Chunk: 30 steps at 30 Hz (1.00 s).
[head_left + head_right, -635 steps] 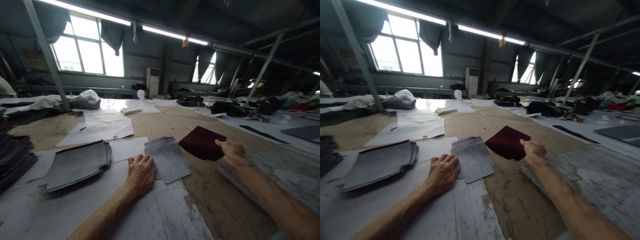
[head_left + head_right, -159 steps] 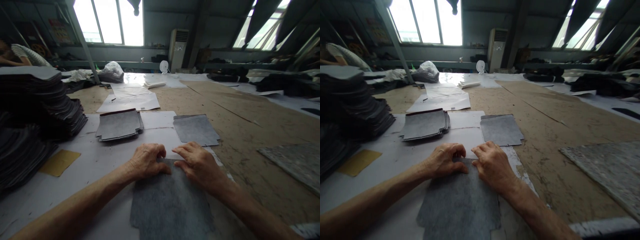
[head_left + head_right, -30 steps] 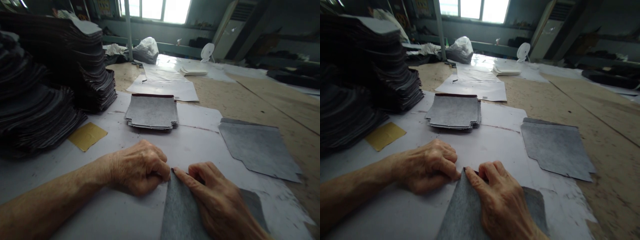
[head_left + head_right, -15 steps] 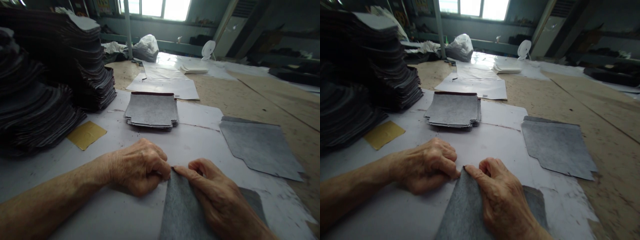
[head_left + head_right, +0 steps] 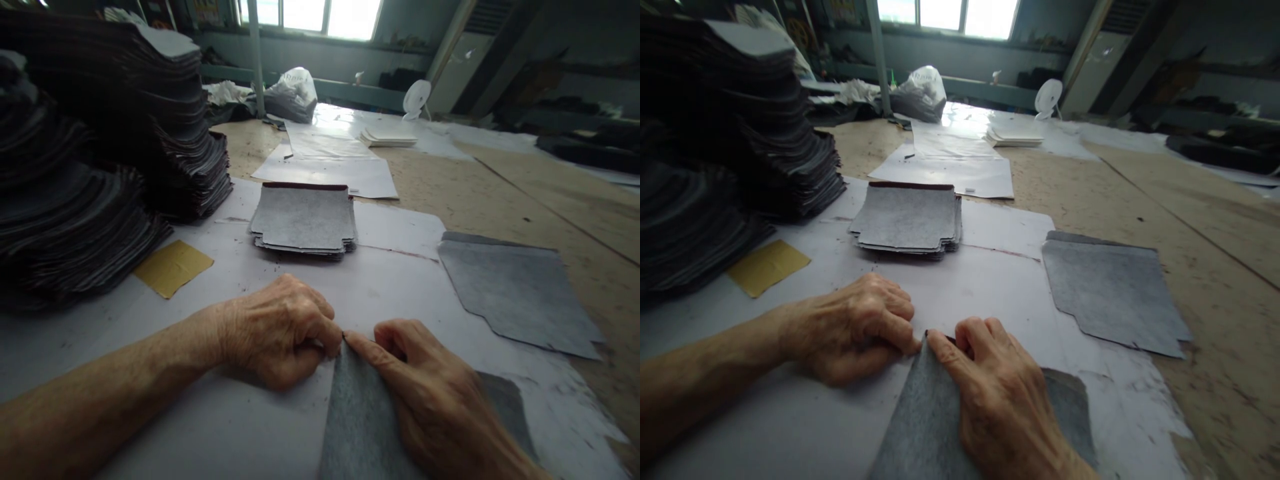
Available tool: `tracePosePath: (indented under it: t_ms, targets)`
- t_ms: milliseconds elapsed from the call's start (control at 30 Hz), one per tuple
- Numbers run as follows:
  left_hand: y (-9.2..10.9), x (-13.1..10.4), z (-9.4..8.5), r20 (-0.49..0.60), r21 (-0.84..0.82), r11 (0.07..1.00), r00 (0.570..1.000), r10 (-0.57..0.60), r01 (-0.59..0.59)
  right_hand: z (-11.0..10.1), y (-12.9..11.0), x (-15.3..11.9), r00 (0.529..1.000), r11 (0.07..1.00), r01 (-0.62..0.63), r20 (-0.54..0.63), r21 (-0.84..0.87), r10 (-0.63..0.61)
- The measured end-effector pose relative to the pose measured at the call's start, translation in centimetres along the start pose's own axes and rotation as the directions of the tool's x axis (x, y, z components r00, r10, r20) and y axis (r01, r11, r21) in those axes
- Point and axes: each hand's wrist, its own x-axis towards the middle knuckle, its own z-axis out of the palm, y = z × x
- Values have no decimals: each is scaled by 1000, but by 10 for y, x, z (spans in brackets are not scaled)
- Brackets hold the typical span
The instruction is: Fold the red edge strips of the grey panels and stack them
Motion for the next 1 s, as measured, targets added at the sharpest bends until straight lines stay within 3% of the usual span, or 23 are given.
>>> tracePosePath:
  t_ms: [133,400,500,567,700,833,1000]
  targets:
    - [-1,1,1,-13,-7,1000,1000,0,0,-2,0,2,998,998,-47,35,45,45]
    - [0,0,2,-29,-54,998,999,-15,13,-5,-8,1,998,999,21,-60,-32,-23]
    - [0,1,0,-15,-174,983,998,-63,60,-21,-9,-5,963,994,91,-248,-62,-104]
    - [-2,0,-2,-9,-319,942,993,-116,107,-34,-7,-14,938,991,60,-331,-119,-97]
    - [-7,1,-2,-104,-550,816,954,-279,179,-52,0,-50,957,973,-58,-290,-221,-9]
    - [1,13,4,-243,-422,872,895,-375,250,-52,2,-86,965,937,-151,-254,-315,70]
    - [37,48,15,-244,-162,972,948,-205,169,-49,1,-97,942,929,-254,-287,-269,175]
